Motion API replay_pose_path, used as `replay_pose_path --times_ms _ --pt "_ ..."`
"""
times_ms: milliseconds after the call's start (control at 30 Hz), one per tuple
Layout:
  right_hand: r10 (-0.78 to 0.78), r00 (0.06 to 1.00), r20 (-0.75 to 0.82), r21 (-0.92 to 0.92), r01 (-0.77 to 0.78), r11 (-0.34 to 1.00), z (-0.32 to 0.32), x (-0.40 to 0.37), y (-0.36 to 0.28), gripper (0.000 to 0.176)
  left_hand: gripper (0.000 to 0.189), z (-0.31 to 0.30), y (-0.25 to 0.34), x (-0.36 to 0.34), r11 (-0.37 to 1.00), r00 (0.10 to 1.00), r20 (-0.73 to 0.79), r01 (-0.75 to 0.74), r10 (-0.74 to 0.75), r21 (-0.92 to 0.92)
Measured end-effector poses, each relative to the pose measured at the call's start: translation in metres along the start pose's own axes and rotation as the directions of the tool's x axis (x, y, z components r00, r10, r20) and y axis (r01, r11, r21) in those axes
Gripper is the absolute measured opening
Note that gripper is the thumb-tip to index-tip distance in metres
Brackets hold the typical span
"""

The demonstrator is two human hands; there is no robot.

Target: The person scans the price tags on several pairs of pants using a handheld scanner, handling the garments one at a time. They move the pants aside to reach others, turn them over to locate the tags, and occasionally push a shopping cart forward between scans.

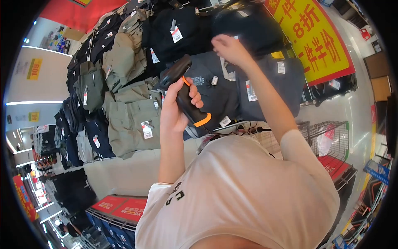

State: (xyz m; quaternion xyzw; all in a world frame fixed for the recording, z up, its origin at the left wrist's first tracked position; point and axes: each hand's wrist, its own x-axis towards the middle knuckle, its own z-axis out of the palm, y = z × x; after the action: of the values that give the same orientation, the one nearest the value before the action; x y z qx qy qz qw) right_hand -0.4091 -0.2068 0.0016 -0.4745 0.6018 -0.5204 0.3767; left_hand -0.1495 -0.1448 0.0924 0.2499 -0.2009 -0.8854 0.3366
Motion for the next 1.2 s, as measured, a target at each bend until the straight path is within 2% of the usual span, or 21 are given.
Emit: replay_pose_path --times_ms 33,133,233,400,433,467,500,533,600,667,733,800,900,1033,1200 --pt "-0.143 0.989 -0.045 -0.14 0.135 0.981 0.022 0.028 0.015 0.03 0.026 -0.011 0.009 0.002 1.0 1.0 0.008 0.016 -0.016 -0.009" --pt "-0.103 0.988 -0.112 -0.337 0.06 0.939 0.082 0.085 0.019 0.042 0.023 -0.035 0.035 -0.005 0.999 0.999 0.011 0.038 -0.039 0.031" --pt "-0.118 0.98 -0.159 -0.47 0.029 0.882 0.119 0.133 0.04 0.047 0.023 -0.057 0.049 -0.008 0.998 1.0 0.003 0.015 -0.016 0.054" --pt "-0.056 0.976 -0.212 -0.526 -0.066 0.848 0.14 0.182 0.07 0.048 0.024 -0.097 0.061 0.012 0.961 0.992 -0.103 -0.045 0.076 0.273" --pt "-0.016 0.984 -0.179 -0.523 -0.081 0.848 0.14 0.182 0.069 0.047 0.024 -0.106 0.06 0.022 0.965 0.99 -0.111 -0.055 0.086 0.257" --pt "0.025 0.99 -0.139 -0.523 -0.095 0.847 0.139 0.182 0.069 0.045 0.024 -0.114 0.058 0.034 0.961 0.98 -0.183 -0.031 0.084 0.274" --pt "-0.005 0.993 -0.115 -0.506 -0.054 0.861 0.139 0.183 0.077 0.038 0.024 -0.122 0.057 0.046 0.957 0.963 -0.256 -0.004 0.081 0.289" --pt "0.0 0.996 -0.094 -0.513 -0.049 0.857 0.14 0.182 0.085 0.038 0.024 -0.126 0.055 0.055 0.962 0.959 -0.27 -0.01 0.086 0.274" --pt "0.013 0.999 -0.051 -0.355 -0.03 0.934 0.137 0.183 0.099 0.032 0.024 -0.128 0.052 0.073 0.949 0.947 -0.296 -0.029 0.127 0.314" --pt "-0.023 0.999 -0.023 -0.323 0.014 0.946 0.135 0.185 0.111 0.027 0.023 -0.123 0.051 0.087 0.95 0.936 -0.318 -0.048 0.151 0.309" --pt "-0.029 0.998 0.064 -0.144 0.038 0.989 0.134 0.169 0.108 0.027 0.024 -0.119 0.05 0.101 0.928 0.947 -0.287 -0.028 0.143 0.372" --pt "0.025 0.996 0.085 -0.073 -0.018 0.997 0.135 0.153 0.108 0.026 0.026 -0.116 0.045 0.12 0.923 0.948 -0.281 -0.029 0.146 0.383" --pt "0.039 0.993 0.114 0.007 -0.04 0.999 0.133 0.139 0.119 0.023 0.028 -0.111 0.033 0.142 0.884 0.941 -0.317 0.049 0.114 0.464" --pt "0.026 0.989 0.145 0.026 -0.03 0.999 0.13 0.139 0.125 0.021 0.029 -0.112 0.023 0.154 0.891 0.9 -0.406 0.047 0.158 0.451" --pt "-0.007 0.982 0.188 0.035 0.0 0.999 0.125 0.135 0.133 0.021 0.026 -0.111 0.024 0.158 0.86 0.894 -0.421 0.086 0.156 0.502"
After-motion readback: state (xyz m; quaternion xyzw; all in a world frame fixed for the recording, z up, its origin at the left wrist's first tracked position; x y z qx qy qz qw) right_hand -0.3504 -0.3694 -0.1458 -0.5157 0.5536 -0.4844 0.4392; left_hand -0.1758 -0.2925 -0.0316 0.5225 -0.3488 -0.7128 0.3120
